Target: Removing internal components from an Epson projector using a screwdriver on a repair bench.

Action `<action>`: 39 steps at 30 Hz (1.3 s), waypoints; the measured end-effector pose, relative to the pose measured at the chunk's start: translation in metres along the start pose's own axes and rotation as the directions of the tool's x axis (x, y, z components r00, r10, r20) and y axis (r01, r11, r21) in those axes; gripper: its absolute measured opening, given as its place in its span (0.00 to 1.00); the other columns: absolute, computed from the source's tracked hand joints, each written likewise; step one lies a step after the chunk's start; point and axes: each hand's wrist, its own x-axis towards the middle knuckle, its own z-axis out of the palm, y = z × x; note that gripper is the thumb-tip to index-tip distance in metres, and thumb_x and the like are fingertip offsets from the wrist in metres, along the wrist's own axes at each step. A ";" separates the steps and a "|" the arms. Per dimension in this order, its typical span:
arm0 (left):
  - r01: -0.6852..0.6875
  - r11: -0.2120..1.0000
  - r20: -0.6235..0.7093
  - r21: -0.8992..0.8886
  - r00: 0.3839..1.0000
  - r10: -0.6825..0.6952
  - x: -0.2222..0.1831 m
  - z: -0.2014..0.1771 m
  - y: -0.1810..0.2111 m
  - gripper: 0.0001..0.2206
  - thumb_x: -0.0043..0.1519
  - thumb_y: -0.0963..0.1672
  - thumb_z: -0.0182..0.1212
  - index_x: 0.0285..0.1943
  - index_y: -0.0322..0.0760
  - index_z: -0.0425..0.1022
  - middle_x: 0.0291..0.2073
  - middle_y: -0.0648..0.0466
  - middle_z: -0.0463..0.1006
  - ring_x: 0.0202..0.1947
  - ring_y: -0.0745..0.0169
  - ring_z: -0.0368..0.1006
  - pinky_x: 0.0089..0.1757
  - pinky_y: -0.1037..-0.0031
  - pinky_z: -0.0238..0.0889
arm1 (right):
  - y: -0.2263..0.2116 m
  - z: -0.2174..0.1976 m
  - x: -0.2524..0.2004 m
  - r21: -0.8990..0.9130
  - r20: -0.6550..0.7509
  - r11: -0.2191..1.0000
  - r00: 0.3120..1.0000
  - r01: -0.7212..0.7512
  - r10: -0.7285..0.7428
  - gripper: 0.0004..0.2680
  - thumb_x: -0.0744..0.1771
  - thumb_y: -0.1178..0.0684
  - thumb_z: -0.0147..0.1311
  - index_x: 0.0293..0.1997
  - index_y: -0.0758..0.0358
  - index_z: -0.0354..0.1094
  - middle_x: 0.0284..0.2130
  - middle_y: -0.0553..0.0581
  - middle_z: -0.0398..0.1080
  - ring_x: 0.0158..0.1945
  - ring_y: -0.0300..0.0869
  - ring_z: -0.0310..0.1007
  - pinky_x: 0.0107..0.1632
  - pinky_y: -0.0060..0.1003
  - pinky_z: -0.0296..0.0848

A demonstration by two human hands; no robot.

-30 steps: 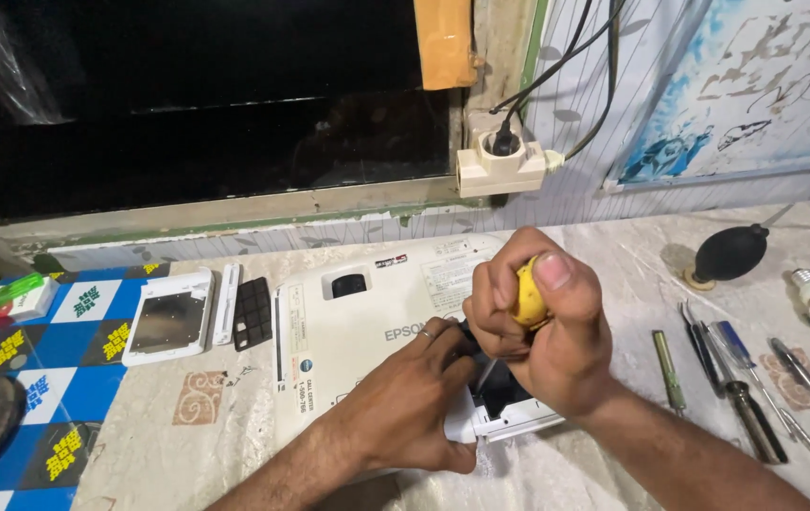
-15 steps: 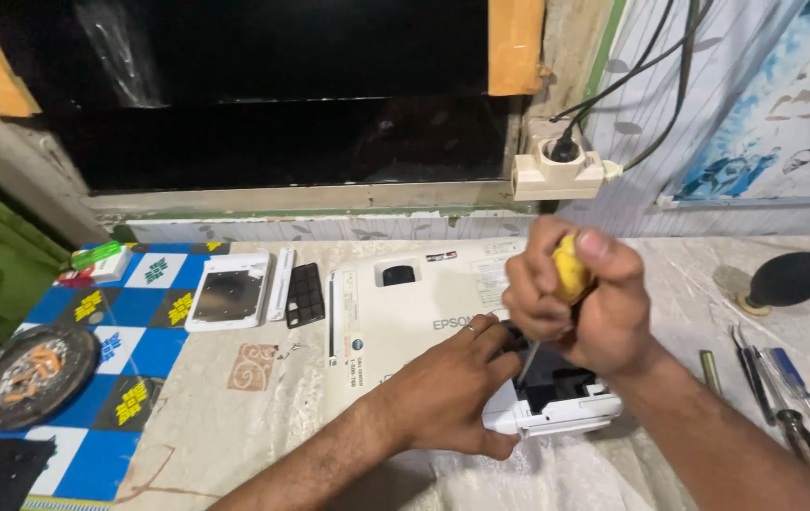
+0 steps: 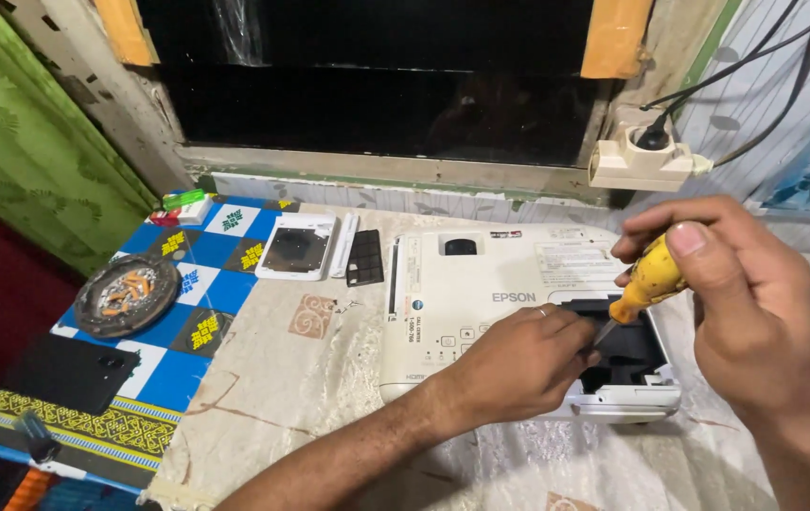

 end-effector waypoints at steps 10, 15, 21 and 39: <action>0.120 0.991 -0.048 0.066 0.992 -0.117 -0.005 0.005 0.000 0.09 0.70 0.47 0.51 0.43 0.36 0.67 0.26 0.46 0.78 0.29 0.41 0.73 0.28 0.53 0.63 | 0.022 -0.012 -0.009 -0.236 -0.003 0.923 0.949 0.305 -0.315 0.15 0.66 0.63 0.61 0.58 0.72 0.64 0.48 0.64 0.69 0.50 0.45 0.74 0.56 0.34 0.76; 0.080 0.997 -0.050 0.015 0.996 -0.079 -0.001 -0.008 0.006 0.11 0.71 0.48 0.49 0.49 0.37 0.68 0.27 0.44 0.74 0.31 0.41 0.72 0.32 0.55 0.63 | 0.005 -0.023 -0.010 -0.398 -0.066 0.859 0.925 0.320 -0.375 0.16 0.66 0.66 0.63 0.60 0.80 0.66 0.46 0.68 0.73 0.49 0.47 0.78 0.56 0.36 0.79; -0.009 0.999 0.008 0.048 1.000 0.008 -0.006 -0.020 0.013 0.16 0.67 0.45 0.54 0.60 0.29 0.70 0.56 0.40 0.74 0.59 0.41 0.68 0.56 0.56 0.63 | 0.017 -0.060 -0.017 -0.308 -0.163 0.863 0.871 0.401 -0.464 0.16 0.69 0.70 0.57 0.60 0.76 0.52 0.47 0.75 0.68 0.54 0.57 0.77 0.53 0.38 0.77; -0.143 0.938 0.192 0.315 0.978 0.084 -0.001 -0.015 0.016 0.16 0.64 0.50 0.60 0.39 0.32 0.77 0.40 0.44 0.75 0.51 0.41 0.69 0.65 0.44 0.48 | 0.134 -0.066 -0.071 -0.630 0.036 0.611 0.804 0.479 -0.594 0.05 0.64 0.69 0.58 0.32 0.70 0.66 0.46 0.69 0.77 0.55 0.55 0.79 0.59 0.40 0.79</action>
